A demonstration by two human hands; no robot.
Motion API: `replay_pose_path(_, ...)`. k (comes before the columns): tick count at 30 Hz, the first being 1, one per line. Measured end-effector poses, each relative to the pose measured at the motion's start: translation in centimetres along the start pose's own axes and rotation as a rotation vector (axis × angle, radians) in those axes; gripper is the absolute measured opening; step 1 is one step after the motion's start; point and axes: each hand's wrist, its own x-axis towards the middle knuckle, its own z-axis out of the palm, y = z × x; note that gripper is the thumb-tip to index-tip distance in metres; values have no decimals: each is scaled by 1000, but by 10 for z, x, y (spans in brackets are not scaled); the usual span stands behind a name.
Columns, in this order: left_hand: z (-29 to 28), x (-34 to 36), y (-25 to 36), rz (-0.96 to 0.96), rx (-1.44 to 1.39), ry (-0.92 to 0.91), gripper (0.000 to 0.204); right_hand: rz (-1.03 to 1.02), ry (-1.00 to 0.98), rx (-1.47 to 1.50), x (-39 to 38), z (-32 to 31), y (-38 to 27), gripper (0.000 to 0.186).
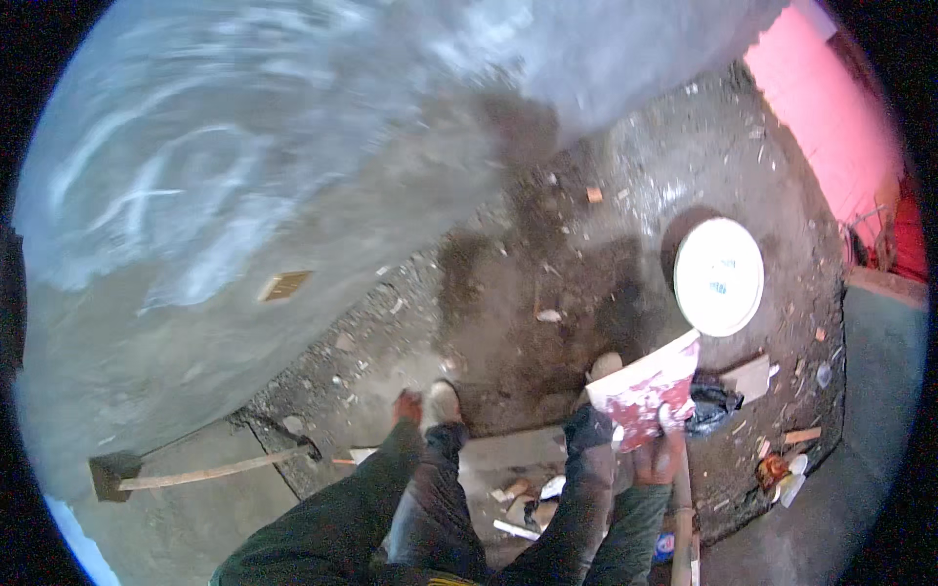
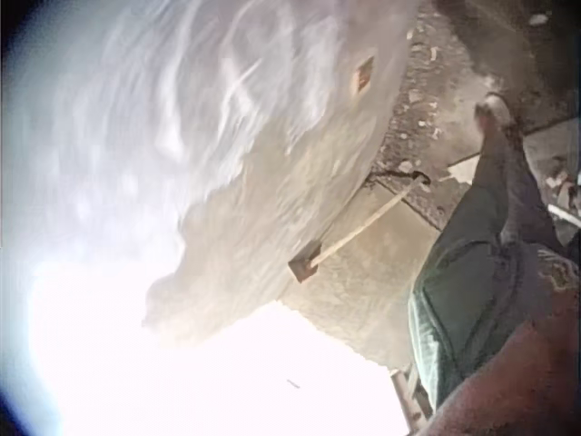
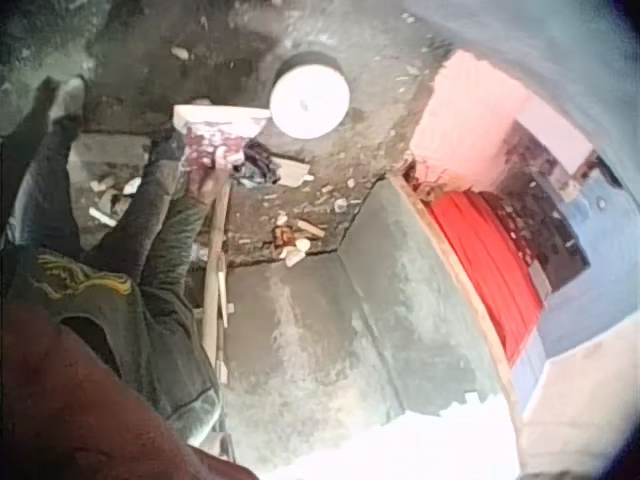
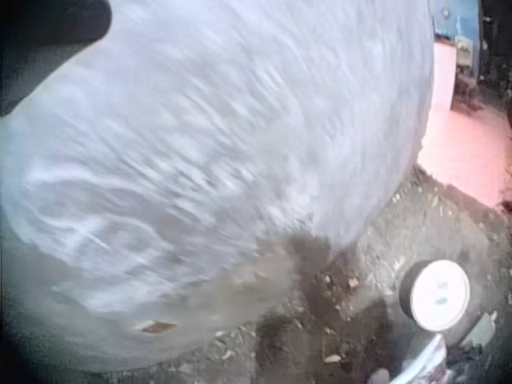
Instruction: Applying and smoothing plaster or joint compound onto an interior wall surface using a putty knife.
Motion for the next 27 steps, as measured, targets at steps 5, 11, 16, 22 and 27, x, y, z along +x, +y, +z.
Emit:
replay_pose_path(5,-208,-34,-92,-513,-21,365,41,-35,-215,64,-75,98,42,43)
replay_pose_path(11,-369,-69,-191,-183,-1331,655,35,22,-362,259,-176,194,94,42)
replay_pose_path(16,-494,-135,-162,266,-496,1072,45,42,-397,280,-228,230,123,43)
replay_pose_path(22,-690,-289,-86,630,-68,1597,37,10,-559,202,-232,282,113,40)
replay_pose_path(27,-826,-381,-59,901,380,1891,45,-94,-553,209,-220,328,72,37)
